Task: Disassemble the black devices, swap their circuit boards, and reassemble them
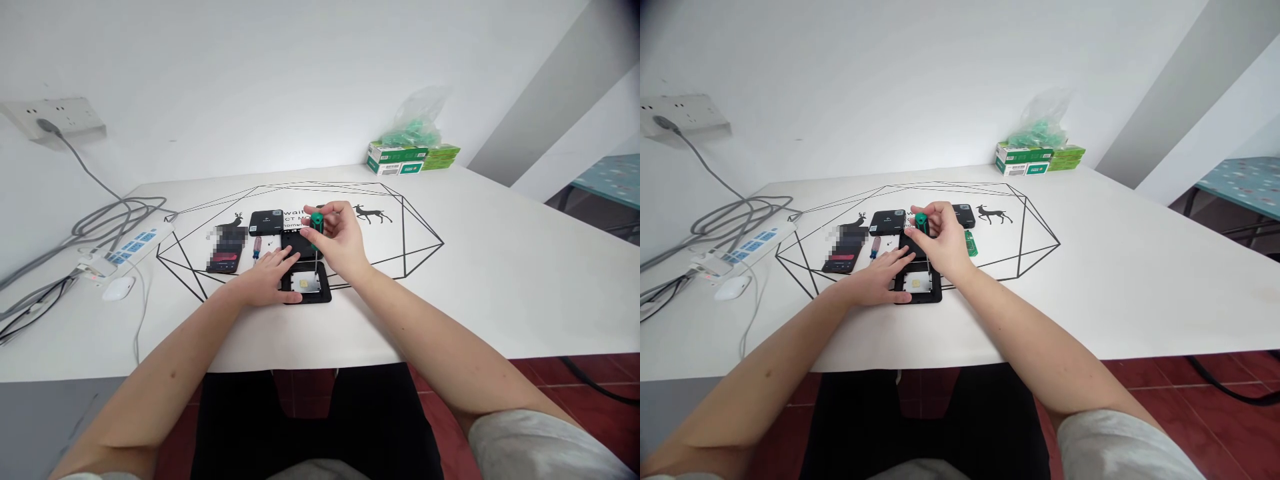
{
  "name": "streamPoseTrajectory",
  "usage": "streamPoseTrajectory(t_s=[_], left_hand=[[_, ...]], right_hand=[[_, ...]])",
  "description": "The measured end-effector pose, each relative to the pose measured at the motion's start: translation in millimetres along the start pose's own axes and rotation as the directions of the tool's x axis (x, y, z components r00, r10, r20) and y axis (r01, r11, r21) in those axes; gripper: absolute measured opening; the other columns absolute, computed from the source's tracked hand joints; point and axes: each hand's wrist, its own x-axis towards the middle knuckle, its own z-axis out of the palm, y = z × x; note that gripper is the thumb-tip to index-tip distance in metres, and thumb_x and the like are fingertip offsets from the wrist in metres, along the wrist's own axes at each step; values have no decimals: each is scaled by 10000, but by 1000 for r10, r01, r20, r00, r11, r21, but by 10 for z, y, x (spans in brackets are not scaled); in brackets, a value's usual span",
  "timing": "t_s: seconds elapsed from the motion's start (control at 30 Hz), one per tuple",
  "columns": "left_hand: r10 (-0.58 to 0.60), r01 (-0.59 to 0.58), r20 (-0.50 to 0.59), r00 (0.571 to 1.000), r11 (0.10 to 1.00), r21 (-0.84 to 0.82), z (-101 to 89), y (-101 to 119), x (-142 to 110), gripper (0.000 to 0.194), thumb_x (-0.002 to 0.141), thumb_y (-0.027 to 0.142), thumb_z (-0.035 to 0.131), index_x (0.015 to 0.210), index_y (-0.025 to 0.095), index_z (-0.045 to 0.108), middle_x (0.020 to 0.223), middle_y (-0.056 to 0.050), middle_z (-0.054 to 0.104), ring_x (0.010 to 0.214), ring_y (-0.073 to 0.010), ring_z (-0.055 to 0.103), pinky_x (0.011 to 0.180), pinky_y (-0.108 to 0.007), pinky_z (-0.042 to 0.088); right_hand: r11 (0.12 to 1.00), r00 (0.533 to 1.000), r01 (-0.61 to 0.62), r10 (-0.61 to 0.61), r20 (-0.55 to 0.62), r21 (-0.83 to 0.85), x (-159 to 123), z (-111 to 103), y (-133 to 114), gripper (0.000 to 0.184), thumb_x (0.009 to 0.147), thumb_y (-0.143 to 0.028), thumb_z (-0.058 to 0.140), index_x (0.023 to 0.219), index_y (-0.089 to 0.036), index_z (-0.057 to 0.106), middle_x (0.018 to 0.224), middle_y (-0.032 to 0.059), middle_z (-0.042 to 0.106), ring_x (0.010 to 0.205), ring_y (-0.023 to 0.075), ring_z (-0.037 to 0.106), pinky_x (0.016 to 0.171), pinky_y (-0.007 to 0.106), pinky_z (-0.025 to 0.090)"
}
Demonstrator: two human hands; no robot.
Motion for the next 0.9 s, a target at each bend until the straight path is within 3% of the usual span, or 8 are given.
streamPoseTrajectory(t_s=[0.2, 0.33, 0.43, 0.57, 0.7, 0.8, 0.9], left_hand=[[17, -17, -11, 1000, 1000, -5, 10, -27, 5, 1116, 907, 864, 585, 1767, 279, 180, 1833, -116, 24, 1684, -440, 22, 1337, -631, 166], [24, -24, -17, 1000, 1000, -2, 25, -53, 19, 1115, 909, 864, 583, 1767, 280, 177, 1834, -110, 20, 1687, -429, 20, 1341, -631, 155], [23, -23, -21, 1000, 1000, -10, 25, -52, 19, 1110, 903, 868, 588, 1765, 296, 186, 1835, -100, 27, 1689, -418, 25, 1346, -617, 153], [7, -7, -3, 1000, 1000, -9, 3, -19, 4, 1111, 910, 865, 576, 1767, 282, 176, 1836, -101, 15, 1689, -420, 10, 1347, -616, 142], [-2, 3, 18, 1000, 1000, -4, -13, 5, -4, 1123, 910, 868, 559, 1770, 271, 151, 1837, -102, -4, 1691, -415, -4, 1346, -614, 138], [-6, 6, 21, 1000, 1000, 3, -7, 0, -3, 1134, 908, 874, 550, 1772, 269, 134, 1840, -94, -10, 1692, -416, -10, 1349, -607, 127], [-7, 7, 18, 1000, 1000, 6, 3, -8, -1, 1135, 913, 870, 545, 1773, 253, 135, 1840, -98, -13, 1691, -420, -12, 1351, -596, 121]], right_hand=[[1000, 1000, 17, -17, -12, -3, -28, 5, 65, 337, 940, -449, 724, 1166, -323, 509, 1336, 49, 728, 1155, 214, 768, 982, 447, 642], [977, 987, 155, -161, -29, -148, -5, -51, 64, 184, 995, -355, 599, 1173, -312, 617, 1365, 66, 682, 1209, 243, 688, 1004, 487, 597], [910, 952, 277, -304, -45, -308, 26, -92, 29, 193, 997, -273, 549, 1102, -313, 706, 1239, 72, 650, 1236, 273, 619, 1102, 548, 518], [871, 929, 326, -368, -48, -369, 43, -104, -3, 272, 1012, -229, 492, 1054, -315, 747, 1064, 65, 607, 1100, 265, 612, 1055, 545, 518], [884, 936, 305, -347, -62, -354, 35, -89, -19, 224, 1021, -268, 514, 1028, -307, 734, 1065, 57, 672, 1081, 257, 634, 1017, 511, 534], [938, 967, 184, -227, -119, -294, 39, -78, -27, 126, 1001, -368, 610, 1031, -287, 701, 1081, 51, 720, 1005, 235, 660, 895, 451, 568], [962, 980, 42, -92, -176, -270, 55, -73, -13, 280, 851, -412, 822, 1032, -279, 654, 1091, 40, 732, 927, 210, 664, 798, 402, 572]])
